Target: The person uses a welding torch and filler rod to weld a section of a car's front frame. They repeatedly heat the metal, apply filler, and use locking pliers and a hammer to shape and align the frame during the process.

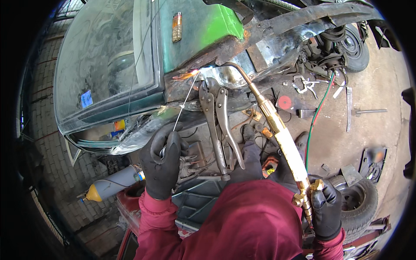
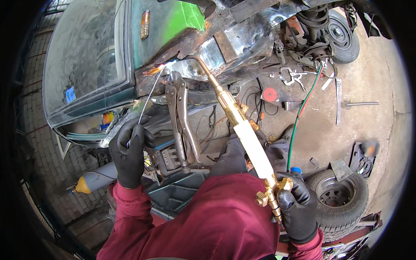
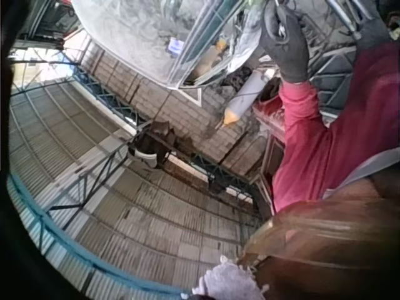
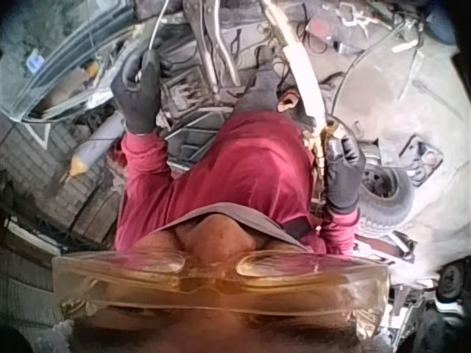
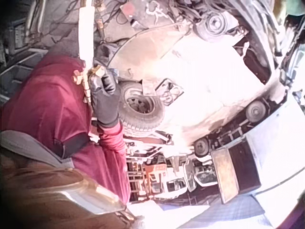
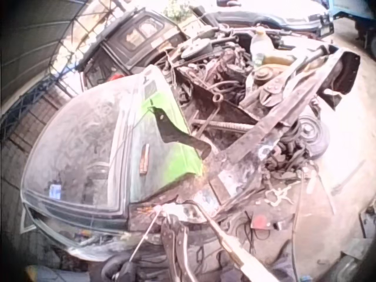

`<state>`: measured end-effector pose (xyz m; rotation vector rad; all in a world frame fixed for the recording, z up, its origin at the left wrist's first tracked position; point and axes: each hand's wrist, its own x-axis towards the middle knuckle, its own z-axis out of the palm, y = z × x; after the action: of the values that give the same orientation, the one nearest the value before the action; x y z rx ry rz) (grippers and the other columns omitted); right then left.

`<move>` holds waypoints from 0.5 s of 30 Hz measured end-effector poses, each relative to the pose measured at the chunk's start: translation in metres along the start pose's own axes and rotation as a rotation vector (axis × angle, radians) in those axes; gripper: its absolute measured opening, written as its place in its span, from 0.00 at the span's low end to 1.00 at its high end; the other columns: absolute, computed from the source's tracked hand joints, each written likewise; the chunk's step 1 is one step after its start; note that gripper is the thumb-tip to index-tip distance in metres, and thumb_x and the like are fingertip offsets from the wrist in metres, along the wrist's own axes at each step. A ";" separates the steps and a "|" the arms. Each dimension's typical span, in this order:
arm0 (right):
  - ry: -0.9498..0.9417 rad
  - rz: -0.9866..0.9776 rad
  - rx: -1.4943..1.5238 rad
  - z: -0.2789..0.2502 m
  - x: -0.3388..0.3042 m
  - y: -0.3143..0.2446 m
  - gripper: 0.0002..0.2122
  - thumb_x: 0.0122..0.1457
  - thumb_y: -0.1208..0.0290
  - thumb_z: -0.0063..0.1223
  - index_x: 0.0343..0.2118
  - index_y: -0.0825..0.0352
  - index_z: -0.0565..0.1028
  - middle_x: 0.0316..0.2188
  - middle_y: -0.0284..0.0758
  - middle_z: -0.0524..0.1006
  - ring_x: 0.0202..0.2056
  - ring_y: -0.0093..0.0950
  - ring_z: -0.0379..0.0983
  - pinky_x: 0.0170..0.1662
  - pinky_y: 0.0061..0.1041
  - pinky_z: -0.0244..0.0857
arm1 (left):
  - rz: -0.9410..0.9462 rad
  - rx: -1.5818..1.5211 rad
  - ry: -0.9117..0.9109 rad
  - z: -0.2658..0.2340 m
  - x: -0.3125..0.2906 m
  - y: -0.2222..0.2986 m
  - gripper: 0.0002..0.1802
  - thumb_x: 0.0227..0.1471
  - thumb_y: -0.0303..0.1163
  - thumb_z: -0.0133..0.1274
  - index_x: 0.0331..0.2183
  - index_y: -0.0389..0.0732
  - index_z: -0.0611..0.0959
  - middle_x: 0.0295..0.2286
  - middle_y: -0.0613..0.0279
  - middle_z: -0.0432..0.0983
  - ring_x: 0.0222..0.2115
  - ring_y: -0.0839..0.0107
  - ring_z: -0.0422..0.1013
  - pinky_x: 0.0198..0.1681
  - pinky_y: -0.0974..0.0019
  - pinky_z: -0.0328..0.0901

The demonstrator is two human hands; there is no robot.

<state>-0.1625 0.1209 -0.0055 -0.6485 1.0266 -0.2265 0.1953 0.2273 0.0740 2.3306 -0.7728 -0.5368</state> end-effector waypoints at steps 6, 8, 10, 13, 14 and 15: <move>0.006 0.007 -0.076 0.007 0.008 -0.012 0.29 0.67 0.49 0.65 0.57 0.73 0.79 0.39 0.34 0.83 0.28 0.17 0.77 0.25 0.16 0.71 | -0.006 -0.008 0.037 0.002 0.002 0.004 0.17 0.70 0.30 0.49 0.51 0.28 0.84 0.26 0.60 0.80 0.24 0.75 0.75 0.30 0.70 0.69; -0.003 0.053 -0.042 0.007 0.009 -0.016 0.29 0.67 0.49 0.65 0.56 0.73 0.79 0.39 0.34 0.83 0.28 0.17 0.77 0.26 0.16 0.71 | 0.020 0.038 0.033 0.000 0.003 0.005 0.18 0.71 0.30 0.50 0.51 0.28 0.85 0.25 0.60 0.80 0.25 0.75 0.75 0.31 0.69 0.69; -0.007 0.076 -0.035 0.007 0.011 -0.017 0.29 0.67 0.49 0.65 0.56 0.73 0.79 0.38 0.33 0.83 0.28 0.16 0.76 0.26 0.16 0.71 | -0.014 0.006 0.030 -0.002 0.001 0.007 0.15 0.69 0.28 0.51 0.49 0.28 0.85 0.26 0.59 0.81 0.27 0.75 0.77 0.32 0.69 0.70; -0.011 0.059 -0.063 0.008 0.014 -0.015 0.28 0.67 0.49 0.65 0.56 0.72 0.79 0.38 0.33 0.83 0.28 0.16 0.76 0.26 0.15 0.71 | -0.035 0.005 0.025 -0.003 0.000 0.008 0.14 0.68 0.27 0.52 0.49 0.28 0.85 0.27 0.59 0.82 0.28 0.75 0.77 0.33 0.69 0.71; -0.008 0.027 -0.071 0.009 0.016 -0.013 0.28 0.67 0.49 0.65 0.56 0.72 0.79 0.38 0.33 0.83 0.27 0.16 0.76 0.26 0.15 0.70 | -0.036 0.012 0.023 -0.003 0.000 0.009 0.15 0.68 0.27 0.52 0.49 0.28 0.85 0.27 0.59 0.82 0.28 0.75 0.77 0.34 0.69 0.71; -0.004 -0.019 -0.092 0.009 0.017 -0.012 0.28 0.67 0.49 0.64 0.56 0.72 0.79 0.38 0.33 0.83 0.27 0.16 0.76 0.26 0.15 0.70 | -0.037 0.006 0.026 -0.002 0.001 0.009 0.15 0.68 0.27 0.52 0.49 0.28 0.85 0.27 0.59 0.82 0.28 0.75 0.77 0.34 0.69 0.71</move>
<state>-0.1444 0.1068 -0.0073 -0.7425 1.0323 -0.1953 0.1935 0.2223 0.0812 2.3565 -0.7216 -0.5196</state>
